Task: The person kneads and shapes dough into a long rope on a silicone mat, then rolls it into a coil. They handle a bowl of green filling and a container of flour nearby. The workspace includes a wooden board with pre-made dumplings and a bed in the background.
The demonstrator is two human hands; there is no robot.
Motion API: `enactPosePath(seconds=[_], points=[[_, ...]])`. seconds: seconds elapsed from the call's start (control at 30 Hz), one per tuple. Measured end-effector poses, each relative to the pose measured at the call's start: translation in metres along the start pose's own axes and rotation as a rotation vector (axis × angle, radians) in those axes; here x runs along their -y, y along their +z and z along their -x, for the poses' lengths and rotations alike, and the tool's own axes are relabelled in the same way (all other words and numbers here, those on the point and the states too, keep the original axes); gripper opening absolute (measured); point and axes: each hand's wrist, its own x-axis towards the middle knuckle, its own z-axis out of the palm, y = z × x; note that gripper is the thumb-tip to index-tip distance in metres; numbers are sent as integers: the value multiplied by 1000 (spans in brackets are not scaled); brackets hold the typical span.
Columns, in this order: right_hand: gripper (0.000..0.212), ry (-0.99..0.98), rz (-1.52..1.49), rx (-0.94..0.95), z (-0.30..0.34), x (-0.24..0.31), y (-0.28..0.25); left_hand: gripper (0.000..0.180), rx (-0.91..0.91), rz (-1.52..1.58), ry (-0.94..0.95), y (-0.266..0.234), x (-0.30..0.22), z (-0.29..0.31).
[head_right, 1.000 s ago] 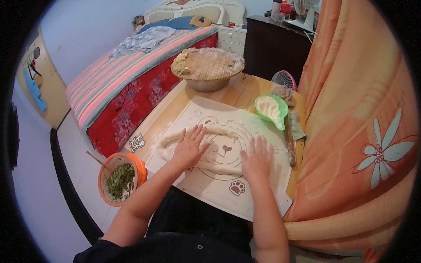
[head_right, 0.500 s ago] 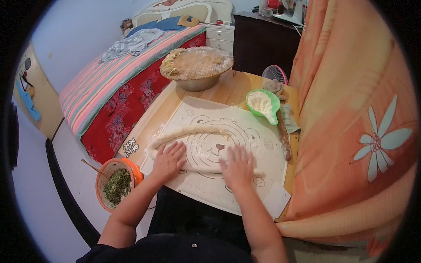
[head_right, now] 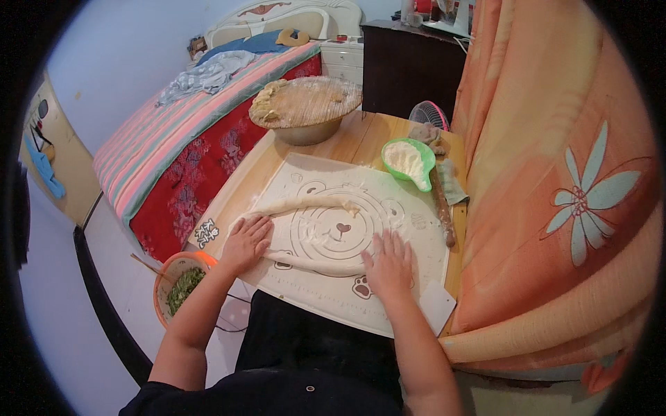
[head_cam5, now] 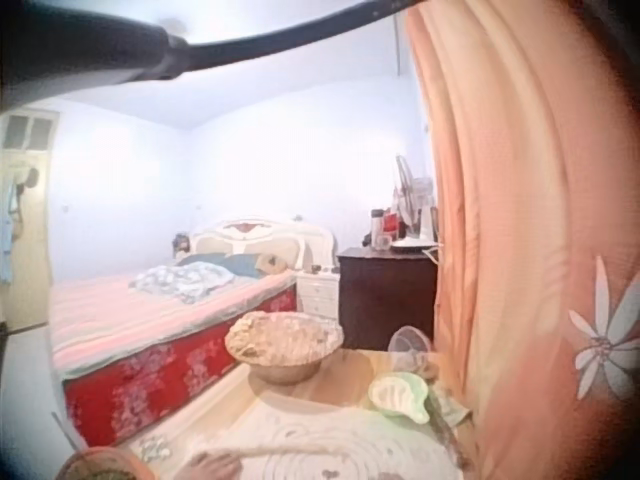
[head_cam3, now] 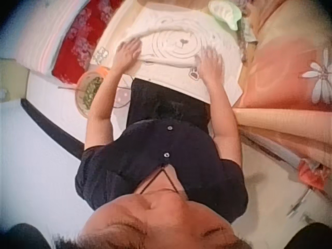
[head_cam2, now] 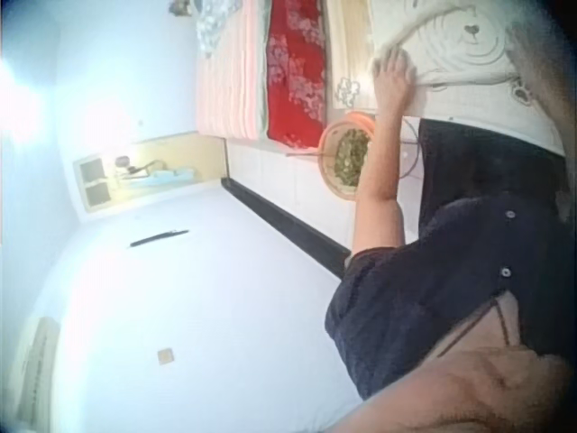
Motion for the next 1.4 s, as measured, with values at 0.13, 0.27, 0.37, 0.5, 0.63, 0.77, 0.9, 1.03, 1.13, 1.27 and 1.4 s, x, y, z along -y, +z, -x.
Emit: enactPosePath(seconds=[0.13, 0.27, 0.37, 0.5, 0.63, 0.77, 0.9, 1.03, 1.13, 1.27, 1.4], points=[[57, -70, 56, 62, 11, 2, -8, 48, 6, -7, 15, 3, 12, 9], [57, -177, 21, 97, 91, 13, -24, 48, -22, 35, 29, -2, 18, 41], [59, -80, 77, 129, 53, 4, -15, 48, -25, 21, 14, 1, 26, 33], [59, 35, 150, -16, -15, -18, 0, 49, 32, -102, 10, -3, 22, 21], [60, -19, 174, -23, -56, -15, -9, 50, -199, 212, 12, -21, -26, -27], [59, -14, 83, 15, -60, 24, 6, 55, -248, 428, -2, -2, -109, -71], [64, -179, 151, 80, 27, 34, -1, 66, -41, 159, 252, 15, -151, -4], [65, -153, 33, 159, 90, 26, -15, 67, 90, 275, 314, -3, -153, 51], [61, -91, 71, 118, 35, 15, 0, 64, 2, 228, 152, 9, -142, 3], [59, -2, 107, -55, -14, -9, 10, 61, -94, 128, 9, 19, -125, -44], [62, -103, 85, 146, 69, 8, -24, 61, 17, 76, 227, 1, -116, 23]])
